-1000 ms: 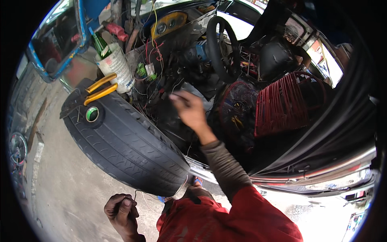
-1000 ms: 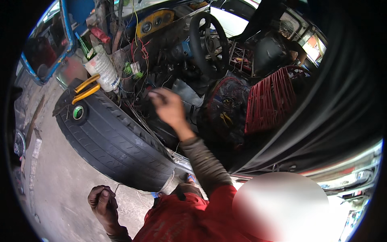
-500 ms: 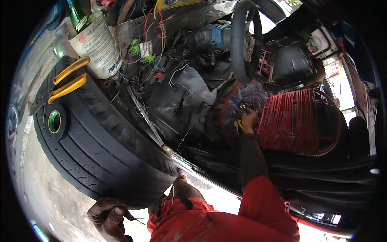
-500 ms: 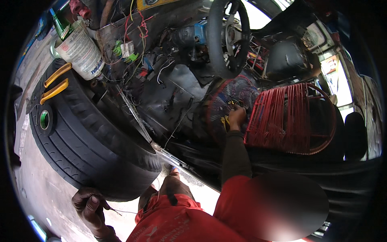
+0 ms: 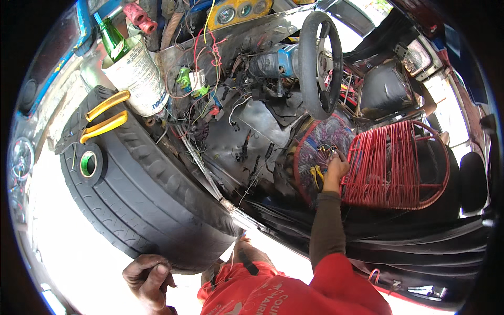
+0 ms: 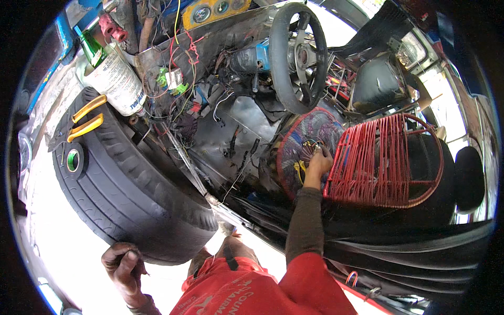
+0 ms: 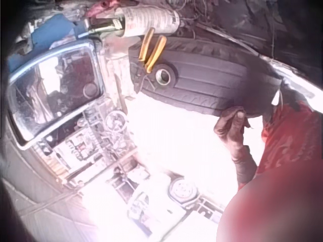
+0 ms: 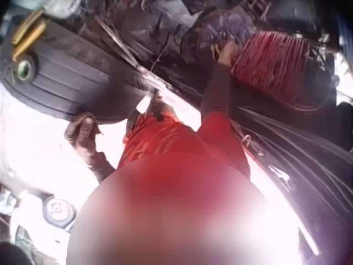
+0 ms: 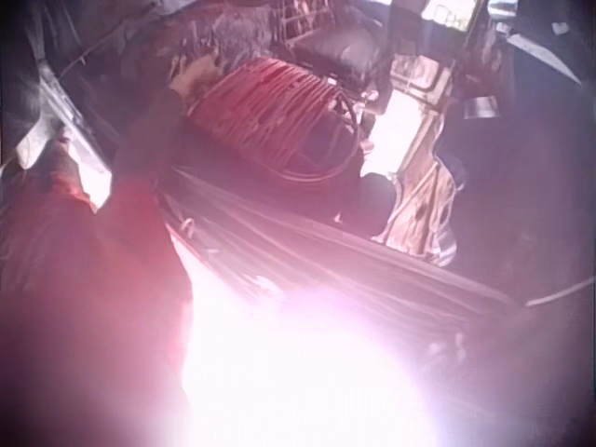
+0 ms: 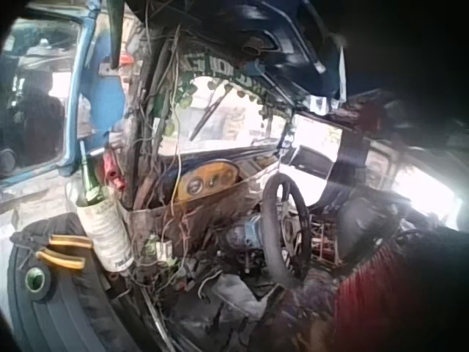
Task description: The person works inside a vehicle's dashboard area, using pliers and a screwdriver to strip, twist, and connect wires. They handle a small black connector and multiple colored wires, repeatedly adjusting connections near the steering column.
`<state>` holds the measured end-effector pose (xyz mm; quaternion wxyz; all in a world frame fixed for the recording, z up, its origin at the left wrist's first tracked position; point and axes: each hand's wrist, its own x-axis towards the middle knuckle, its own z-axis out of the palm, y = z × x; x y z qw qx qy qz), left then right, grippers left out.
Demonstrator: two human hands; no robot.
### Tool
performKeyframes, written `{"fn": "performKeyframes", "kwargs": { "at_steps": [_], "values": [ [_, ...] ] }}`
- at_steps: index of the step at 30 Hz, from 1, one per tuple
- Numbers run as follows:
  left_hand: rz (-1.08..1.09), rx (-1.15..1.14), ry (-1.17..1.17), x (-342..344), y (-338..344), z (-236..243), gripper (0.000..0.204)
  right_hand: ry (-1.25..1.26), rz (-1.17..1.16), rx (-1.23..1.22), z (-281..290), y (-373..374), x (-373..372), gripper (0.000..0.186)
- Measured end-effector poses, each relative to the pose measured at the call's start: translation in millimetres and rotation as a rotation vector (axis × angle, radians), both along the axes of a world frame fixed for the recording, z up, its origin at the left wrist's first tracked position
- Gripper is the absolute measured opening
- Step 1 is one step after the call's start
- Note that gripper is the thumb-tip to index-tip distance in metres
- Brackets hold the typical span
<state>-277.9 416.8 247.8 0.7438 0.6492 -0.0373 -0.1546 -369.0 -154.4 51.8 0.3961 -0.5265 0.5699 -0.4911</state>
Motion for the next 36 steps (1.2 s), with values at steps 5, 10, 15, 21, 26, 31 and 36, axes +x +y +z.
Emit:
{"fn": "performKeyframes", "kwargs": {
  "at_steps": [5,10,15,21,26,31,36],
  "values": [
    [-0.151,0.158,-0.135,0,1,10,0.01,-0.568,0.289,0.03,69,128,23,0.02],
    [-0.357,0.231,-0.302,-2,14,25,0.015,-0.386,0.836,-0.132,143,264,9,0.018],
    [-0.64,0.211,-0.228,0,17,40,0.016,-0.277,1.083,-0.096,181,363,-17,0.018],
    [-1.09,0.146,-0.318,-1,-15,34,0.016,0.148,0.916,-0.704,205,418,-75,0.034],
    [-1.29,0.096,-0.452,-24,-39,35,0.015,0.339,0.892,-0.84,218,444,-122,0.02],
    [-1.416,0.362,-0.41,-28,-46,37,0.027,0.251,0.859,-0.631,202,453,-138,0.039],
    [-1.311,0.118,-0.582,-33,-45,18,0.027,0.409,0.7,-0.85,179,454,-128,0.031]
  ]
}}
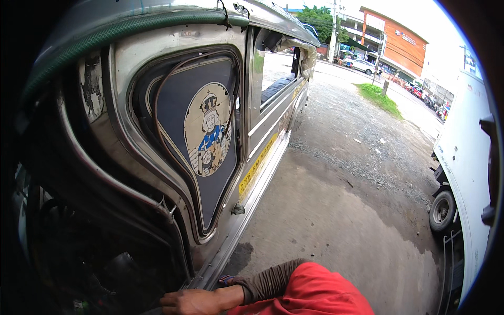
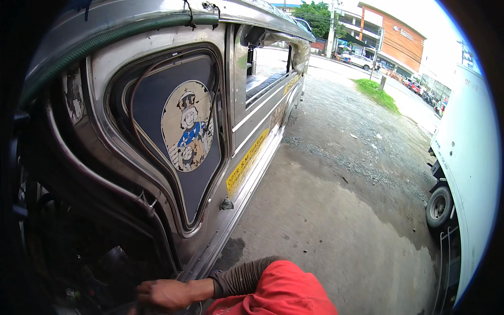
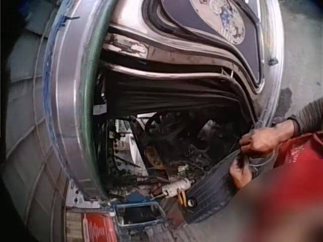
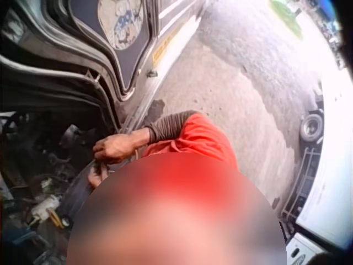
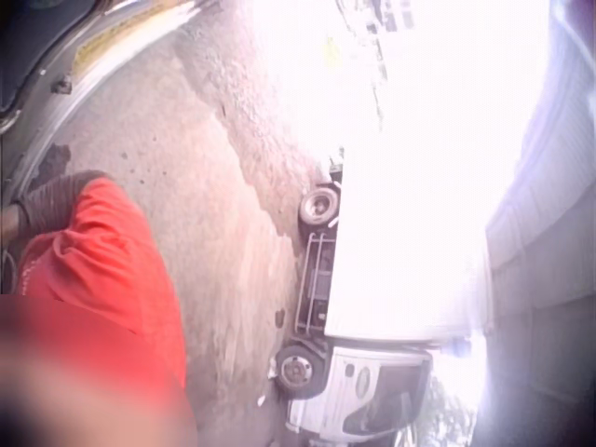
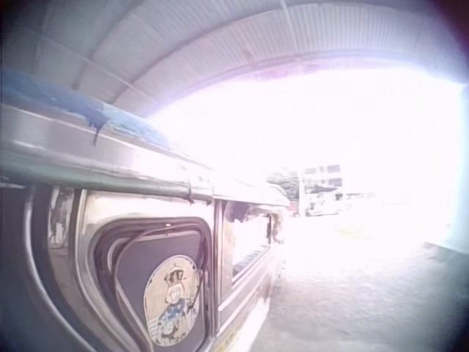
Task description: The person works inside a vehicle's dashboard area, using pliers and a screwdriver to strip, twist, and connect wires. They handle a small black connector and multiple colored wires, repeatedly adjusting connections near the steering column.
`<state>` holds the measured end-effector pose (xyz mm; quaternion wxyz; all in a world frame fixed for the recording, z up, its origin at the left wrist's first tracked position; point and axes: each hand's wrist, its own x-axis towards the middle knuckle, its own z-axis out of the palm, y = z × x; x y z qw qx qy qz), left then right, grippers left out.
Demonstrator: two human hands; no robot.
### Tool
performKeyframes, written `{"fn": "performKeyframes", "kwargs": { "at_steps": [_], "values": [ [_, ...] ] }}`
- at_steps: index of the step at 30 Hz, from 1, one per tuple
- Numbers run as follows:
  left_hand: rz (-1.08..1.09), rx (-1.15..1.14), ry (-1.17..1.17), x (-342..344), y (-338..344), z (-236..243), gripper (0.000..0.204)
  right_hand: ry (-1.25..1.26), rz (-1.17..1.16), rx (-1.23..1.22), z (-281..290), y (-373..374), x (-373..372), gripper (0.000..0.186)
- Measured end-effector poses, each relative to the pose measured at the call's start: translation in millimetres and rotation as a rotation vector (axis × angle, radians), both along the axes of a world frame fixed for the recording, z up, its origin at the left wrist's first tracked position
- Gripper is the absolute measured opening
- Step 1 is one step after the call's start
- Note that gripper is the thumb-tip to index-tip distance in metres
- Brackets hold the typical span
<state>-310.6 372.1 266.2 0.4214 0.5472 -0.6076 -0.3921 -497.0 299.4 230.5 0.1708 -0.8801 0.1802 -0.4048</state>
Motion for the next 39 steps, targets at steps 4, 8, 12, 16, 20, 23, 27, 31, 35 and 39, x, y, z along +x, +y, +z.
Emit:
{"fn": "performKeyframes", "kwargs": {
  "at_steps": [4,8,12,16,20,23,27,31,35,39],
  "values": [
    [0.098,-0.193,0.12,-9,6,-14,0.025,-0.045,0.004,-0.062,-2,-1,11,0.035],
    [0.238,0.031,0.162,-1,11,0,0.025,-0.094,0.052,0.219,16,-7,10,0.031],
    [0.345,0.059,0.229,6,16,12,0.027,-0.264,0.125,0.658,36,-21,4,0.019],
    [0.48,-0.058,0.283,10,30,15,0.019,-0.277,0.231,0.99,50,-35,17,0.018],
    [0.625,-0.192,0.233,13,36,27,0.017,-0.269,0.429,1.11,59,-45,49,0.019],
    [0.683,-0.213,0.181,17,44,37,0.016,-0.249,0.551,1.135,63,-44,74,0.022],
    [0.8,-0.275,0.105,22,57,36,0.014,-0.18,0.66,1.12,65,-43,103,0.025],
    [0.872,-0.336,0.023,24,62,30,0.013,-0.092,0.764,1.112,66,-48,117,0.021],
    [0.924,-0.315,-0.094,23,62,29,0.012,-0.064,0.809,1.115,66,-51,127,0.022],
    [0.956,-0.357,-0.139,28,56,27,0.015,-0.031,0.814,1.104,68,-54,132,0.022]
  ]
}}
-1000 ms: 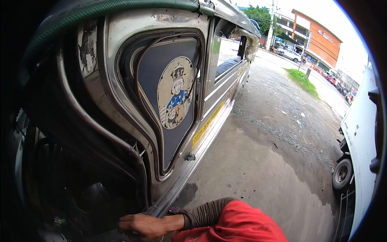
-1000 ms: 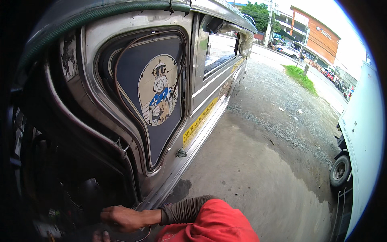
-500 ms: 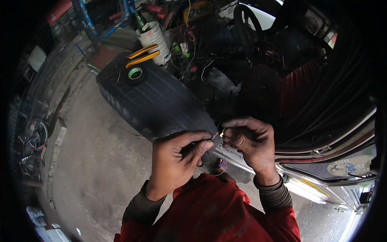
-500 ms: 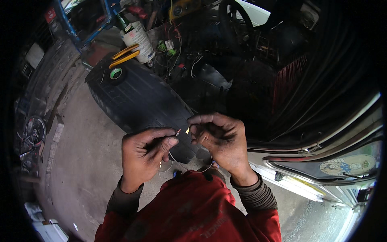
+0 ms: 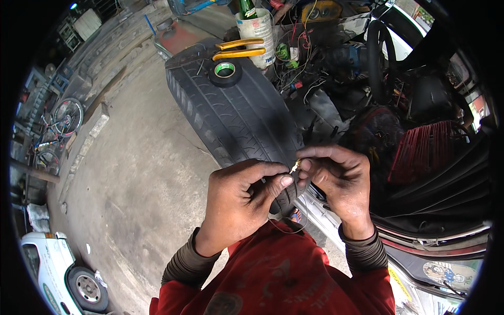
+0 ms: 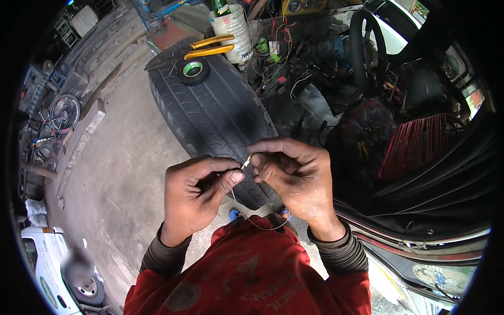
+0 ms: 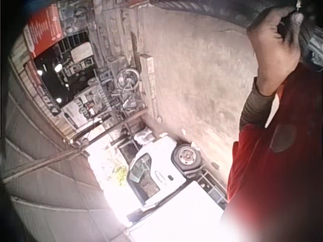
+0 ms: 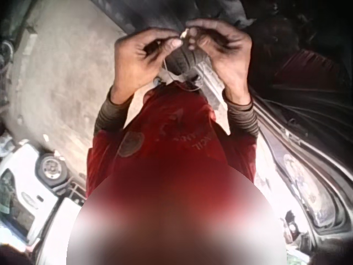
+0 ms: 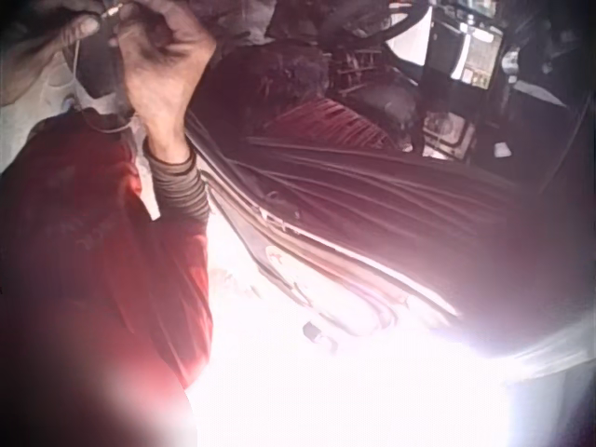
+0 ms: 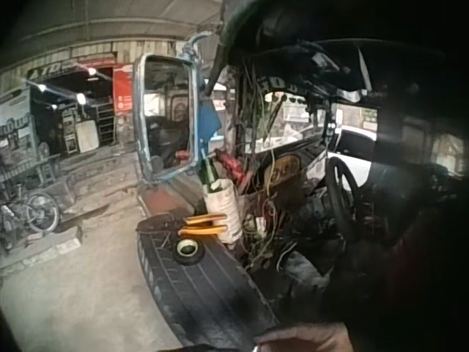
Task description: The person works inside a vehicle's dashboard area, using pliers and a screwdriver to strip, twist, and connect wires. They handle a small black connector and multiple colored wires, repeatedly adjusting connections near the steering column.
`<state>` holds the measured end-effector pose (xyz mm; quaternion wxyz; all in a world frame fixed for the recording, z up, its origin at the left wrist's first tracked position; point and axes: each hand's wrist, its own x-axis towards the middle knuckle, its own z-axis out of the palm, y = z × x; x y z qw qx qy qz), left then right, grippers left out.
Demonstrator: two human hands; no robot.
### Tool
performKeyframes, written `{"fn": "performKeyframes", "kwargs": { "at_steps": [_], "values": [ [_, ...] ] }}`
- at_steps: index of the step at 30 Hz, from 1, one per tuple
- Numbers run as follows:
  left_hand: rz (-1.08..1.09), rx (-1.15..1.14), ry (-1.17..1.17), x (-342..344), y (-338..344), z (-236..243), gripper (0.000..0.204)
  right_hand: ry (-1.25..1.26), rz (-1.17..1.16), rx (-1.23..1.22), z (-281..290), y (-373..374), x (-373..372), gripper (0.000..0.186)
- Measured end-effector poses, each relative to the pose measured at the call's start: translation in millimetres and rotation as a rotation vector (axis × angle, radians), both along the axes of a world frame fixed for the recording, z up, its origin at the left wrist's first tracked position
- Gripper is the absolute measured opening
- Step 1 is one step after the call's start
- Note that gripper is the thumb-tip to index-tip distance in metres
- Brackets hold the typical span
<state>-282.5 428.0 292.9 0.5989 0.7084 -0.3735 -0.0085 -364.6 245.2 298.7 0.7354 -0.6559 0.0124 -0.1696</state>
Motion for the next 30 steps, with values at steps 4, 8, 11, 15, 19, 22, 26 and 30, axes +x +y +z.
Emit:
{"fn": "performKeyframes", "kwargs": {
  "at_steps": [4,8,11,15,19,22,26,30],
  "values": [
    [-0.001,0.018,0.035,2,-3,0,0.014,0.042,-0.009,-0.03,2,-2,4,0.02],
    [-0.02,0.062,0.136,4,-3,3,0.013,0.053,-0.004,-0.044,3,-3,8,0.018],
    [-0.034,0.089,0.221,7,-1,4,0.013,0.078,0.009,-0.026,4,-4,10,0.018],
    [-0.034,0.006,0.263,11,-1,-1,0.012,0.035,0.046,-0.063,3,-4,16,0.018],
    [-0.007,-0.005,0.229,13,3,-4,0.013,0.04,0.099,-0.122,6,-1,25,0.018],
    [0.039,-0.005,0.225,14,12,-2,0.014,-0.041,0.209,-0.246,19,-5,43,0.018],
    [0.079,-0.033,0.242,17,22,-2,0.013,-0.206,0.016,-0.849,48,-30,102,0.02],
    [0.116,-0.064,0.263,14,33,-4,0.013,-0.374,-0.025,-1.271,63,-45,209,0.031]
  ]
}}
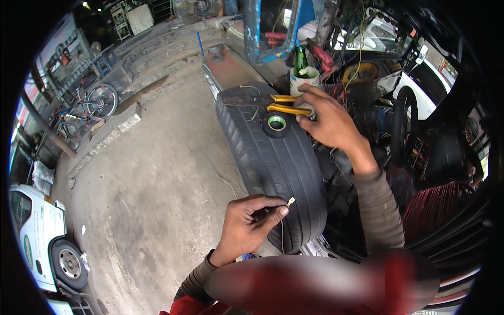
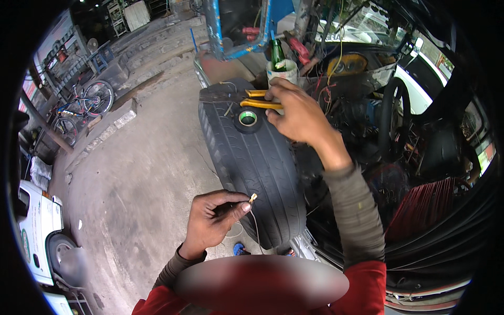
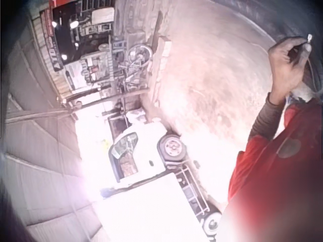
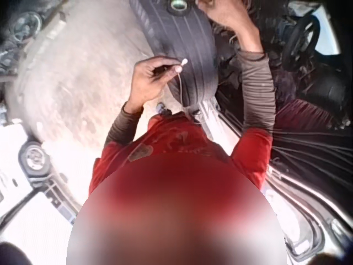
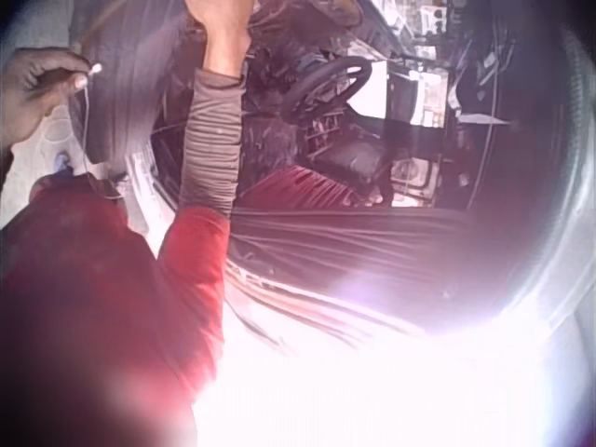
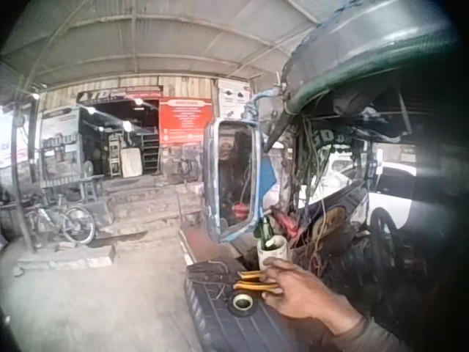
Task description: The person works inside a vehicle's dashboard area, using pliers and a screwdriver to strip, twist, and connect wires. They handle a small black connector and multiple colored wires, repeatedly adjusting connections near the steering column.
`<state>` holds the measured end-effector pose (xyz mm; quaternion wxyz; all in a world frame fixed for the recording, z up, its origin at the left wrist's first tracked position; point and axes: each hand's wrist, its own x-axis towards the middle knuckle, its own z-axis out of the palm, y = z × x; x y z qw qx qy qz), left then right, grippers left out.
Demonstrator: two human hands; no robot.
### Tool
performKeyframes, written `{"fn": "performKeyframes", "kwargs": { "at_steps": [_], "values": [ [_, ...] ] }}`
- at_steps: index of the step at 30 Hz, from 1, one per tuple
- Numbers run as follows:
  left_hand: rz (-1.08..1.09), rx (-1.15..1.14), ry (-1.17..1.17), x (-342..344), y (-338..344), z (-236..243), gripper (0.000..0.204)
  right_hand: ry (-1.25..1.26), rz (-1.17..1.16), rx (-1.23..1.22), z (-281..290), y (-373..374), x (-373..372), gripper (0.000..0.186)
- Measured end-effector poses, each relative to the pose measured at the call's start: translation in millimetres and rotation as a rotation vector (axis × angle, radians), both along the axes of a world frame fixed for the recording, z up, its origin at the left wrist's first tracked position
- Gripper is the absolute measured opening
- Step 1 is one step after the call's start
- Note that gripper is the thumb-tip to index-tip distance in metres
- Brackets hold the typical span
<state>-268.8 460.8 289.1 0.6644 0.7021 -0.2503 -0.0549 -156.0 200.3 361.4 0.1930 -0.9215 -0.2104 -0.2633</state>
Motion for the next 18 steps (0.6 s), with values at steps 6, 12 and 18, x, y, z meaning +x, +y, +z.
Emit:
{"fn": "performKeyframes", "kwargs": {
  "at_steps": [6,12,18],
  "values": [
    [0.108,-0.08,0.029,-10,23,-3,0.012,0.658,-0.058,-0.343,36,4,75,0.046],
    [0.182,-0.115,0.167,-16,44,-4,0.015,0.239,0.006,-0.477,23,13,78,0.057],
    [0.209,-0.241,0.219,-10,50,-1,0.016,0.076,-0.105,-0.078,-16,-30,-6,0.047]
  ]
}}
